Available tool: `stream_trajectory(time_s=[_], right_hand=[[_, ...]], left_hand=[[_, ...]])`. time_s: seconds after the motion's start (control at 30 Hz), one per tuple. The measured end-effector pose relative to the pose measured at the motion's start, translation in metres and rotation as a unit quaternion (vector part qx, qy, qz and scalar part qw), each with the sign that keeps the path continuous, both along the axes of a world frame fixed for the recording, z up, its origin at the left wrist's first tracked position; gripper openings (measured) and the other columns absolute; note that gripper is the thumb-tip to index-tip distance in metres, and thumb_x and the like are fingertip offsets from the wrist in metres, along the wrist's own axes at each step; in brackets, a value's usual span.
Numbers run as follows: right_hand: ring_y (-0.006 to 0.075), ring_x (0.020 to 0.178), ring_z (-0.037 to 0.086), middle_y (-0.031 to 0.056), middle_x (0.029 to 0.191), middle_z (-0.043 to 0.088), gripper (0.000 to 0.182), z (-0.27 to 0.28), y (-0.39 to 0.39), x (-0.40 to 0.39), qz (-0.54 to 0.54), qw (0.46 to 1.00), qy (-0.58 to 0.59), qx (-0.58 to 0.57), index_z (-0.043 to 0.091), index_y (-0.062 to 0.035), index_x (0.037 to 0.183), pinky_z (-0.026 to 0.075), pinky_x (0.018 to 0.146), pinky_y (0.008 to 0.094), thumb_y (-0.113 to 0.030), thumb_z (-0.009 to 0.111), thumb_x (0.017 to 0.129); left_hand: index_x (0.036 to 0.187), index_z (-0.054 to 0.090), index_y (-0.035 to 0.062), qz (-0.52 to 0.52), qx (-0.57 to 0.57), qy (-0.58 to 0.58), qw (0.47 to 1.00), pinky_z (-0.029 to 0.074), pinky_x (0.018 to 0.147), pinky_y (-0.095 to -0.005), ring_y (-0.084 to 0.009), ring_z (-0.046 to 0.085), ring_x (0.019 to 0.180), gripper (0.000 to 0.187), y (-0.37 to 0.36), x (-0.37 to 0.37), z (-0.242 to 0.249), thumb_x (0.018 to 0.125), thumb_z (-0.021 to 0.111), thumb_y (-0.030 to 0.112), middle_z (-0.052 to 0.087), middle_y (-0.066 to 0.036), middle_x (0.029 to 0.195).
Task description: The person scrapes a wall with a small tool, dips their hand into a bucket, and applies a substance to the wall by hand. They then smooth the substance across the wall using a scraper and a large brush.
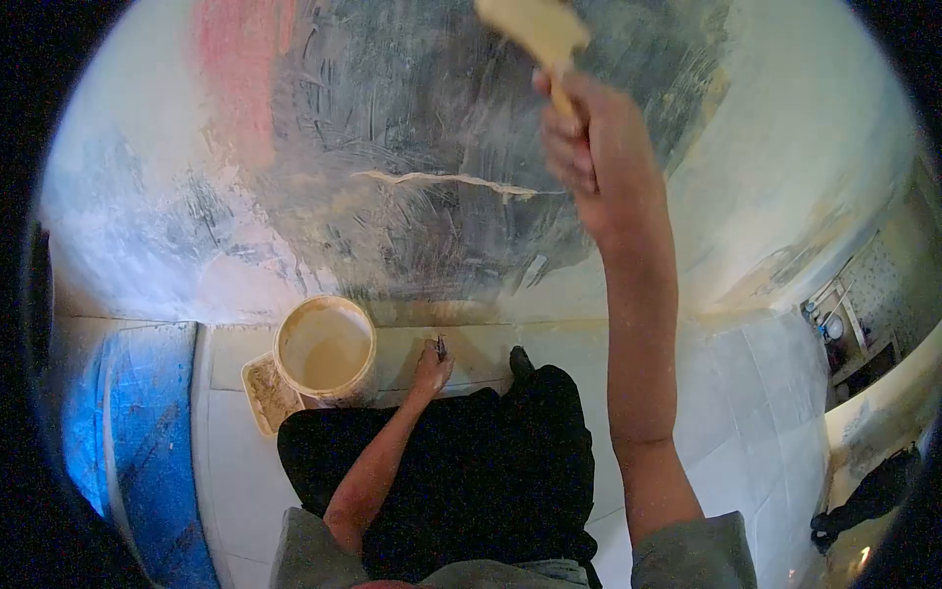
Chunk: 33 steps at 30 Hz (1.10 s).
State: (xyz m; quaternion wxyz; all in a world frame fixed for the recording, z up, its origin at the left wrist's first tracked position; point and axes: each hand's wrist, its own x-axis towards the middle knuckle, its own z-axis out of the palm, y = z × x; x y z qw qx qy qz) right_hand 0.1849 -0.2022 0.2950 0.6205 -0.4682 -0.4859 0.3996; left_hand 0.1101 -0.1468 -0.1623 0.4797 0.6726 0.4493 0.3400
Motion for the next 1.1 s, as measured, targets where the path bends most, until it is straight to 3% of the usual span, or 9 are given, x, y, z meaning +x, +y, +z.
stream_trajectory(time_s=[0.07, 0.2, 0.4, 0.53, 0.6, 0.67, 0.8, 0.87, 1.1], right_hand=[[0.0006, 0.035, 0.024, -0.0065, 0.053, 0.033, 0.021, 0.01, 0.017, -0.014, -0.089, 0.98, -0.084, 0.157, 0.05, -0.0012, 0.091, 0.018, 0.03, 0.0173, -0.022, 0.046, 0.09], [0.0031, 0.036, 0.026, -0.0049, 0.052, 0.033, 0.025, -0.017, 0.068, -0.011, -0.149, 0.958, -0.124, 0.211, 0.05, -0.0028, 0.088, 0.02, 0.033, 0.0199, -0.027, 0.047, 0.089], [0.0057, 0.037, 0.034, -0.0031, 0.049, 0.037, 0.035, -0.144, 0.063, -0.026, -0.189, 0.981, -0.036, 0.015, 0.047, -0.0093, 0.072, 0.021, 0.033, 0.0215, -0.04, 0.046, 0.088], [0.005, 0.036, 0.031, -0.004, 0.049, 0.037, 0.035, -0.264, 0.035, -0.023, -0.177, 0.976, -0.107, -0.073, 0.046, -0.0098, 0.072, 0.021, 0.032, 0.022, -0.041, 0.044, 0.089], [0.0054, 0.035, 0.031, -0.0047, 0.05, 0.037, 0.031, -0.284, 0.012, -0.043, -0.174, 0.965, 0.008, -0.196, 0.047, -0.0095, 0.074, 0.021, 0.032, 0.0223, -0.037, 0.045, 0.09], [0.0052, 0.035, 0.032, -0.0049, 0.051, 0.037, 0.027, -0.285, 0.003, -0.048, -0.14, 0.958, 0.057, -0.242, 0.047, -0.0094, 0.076, 0.021, 0.031, 0.0221, -0.033, 0.046, 0.089], [0.0038, 0.035, 0.031, -0.0053, 0.053, 0.038, 0.018, -0.246, 0.012, -0.048, -0.031, 0.949, 0.13, -0.287, 0.048, -0.008, 0.082, 0.022, 0.03, 0.0196, -0.025, 0.047, 0.088], [0.0015, 0.037, 0.031, -0.006, 0.056, 0.038, 0.015, -0.2, 0.02, -0.049, 0.04, 0.962, 0.123, -0.242, 0.048, -0.0067, 0.086, 0.022, 0.03, 0.0169, -0.021, 0.045, 0.087], [0.0051, 0.041, 0.037, -0.0015, 0.057, 0.044, 0.021, -0.047, 0.031, -0.094, 0.09, 0.995, 0.012, -0.044, 0.049, -0.0051, 0.087, 0.029, 0.035, 0.0213, -0.026, 0.044, 0.088]], left_hand=[[0.099, 0.038, -0.0041, -0.016, -0.026, 0.027, 0.999, 0.04, 0.076, -0.0478, -0.0454, 0.051, 0.088, 0.036, -0.001, -0.004, 0.012, 0.076, 0.056, 0.017, 0.051, -0.03, 0.09], [0.097, 0.038, -0.0038, -0.003, -0.023, 0.024, 0.999, 0.04, 0.075, -0.0476, -0.0447, 0.051, 0.087, 0.035, -0.001, -0.002, 0.004, 0.075, 0.056, 0.017, 0.051, -0.029, 0.089], [0.096, 0.038, -0.0047, 0.0, -0.043, 0.006, 0.999, 0.041, 0.076, -0.0474, -0.0451, 0.052, 0.087, 0.037, -0.005, -0.003, 0.024, 0.076, 0.056, 0.021, 0.052, -0.03, 0.088], [0.097, 0.04, -0.006, -0.098, -0.054, 0.031, 0.993, 0.041, 0.079, -0.0462, -0.0433, 0.053, 0.092, 0.039, -0.008, 0.0, 0.003, 0.078, 0.053, 0.026, 0.054, -0.031, 0.096], [0.098, 0.041, -0.0064, -0.142, -0.038, 0.041, 0.988, 0.041, 0.08, -0.0462, -0.0427, 0.053, 0.093, 0.04, -0.01, 0.0, -0.007, 0.079, 0.051, 0.027, 0.054, -0.031, 0.099], [0.1, 0.041, -0.007, -0.249, 0.059, -0.055, 0.965, 0.04, 0.081, -0.0474, -0.0429, 0.054, 0.094, 0.042, -0.01, -0.001, -0.013, 0.081, 0.049, 0.03, 0.053, -0.033, 0.1], [0.101, 0.039, -0.0061, -0.265, 0.209, 0.013, 0.941, 0.04, 0.081, -0.048, -0.0435, 0.054, 0.092, 0.044, -0.007, 0.008, -0.034, 0.082, 0.047, 0.032, 0.055, -0.032, 0.095], [0.101, 0.039, -0.0052, -0.203, -0.078, 0.101, 0.971, 0.041, 0.08, -0.0476, -0.0435, 0.055, 0.091, 0.044, -0.01, -0.002, 0.01, 0.082, 0.047, 0.034, 0.056, -0.032, 0.092], [0.097, 0.039, -0.0053, -0.194, -0.077, 0.071, 0.975, 0.041, 0.078, -0.0484, -0.0445, 0.055, 0.089, 0.042, -0.011, -0.005, 0.022, 0.082, 0.046, 0.033, 0.056, -0.031, 0.09]])
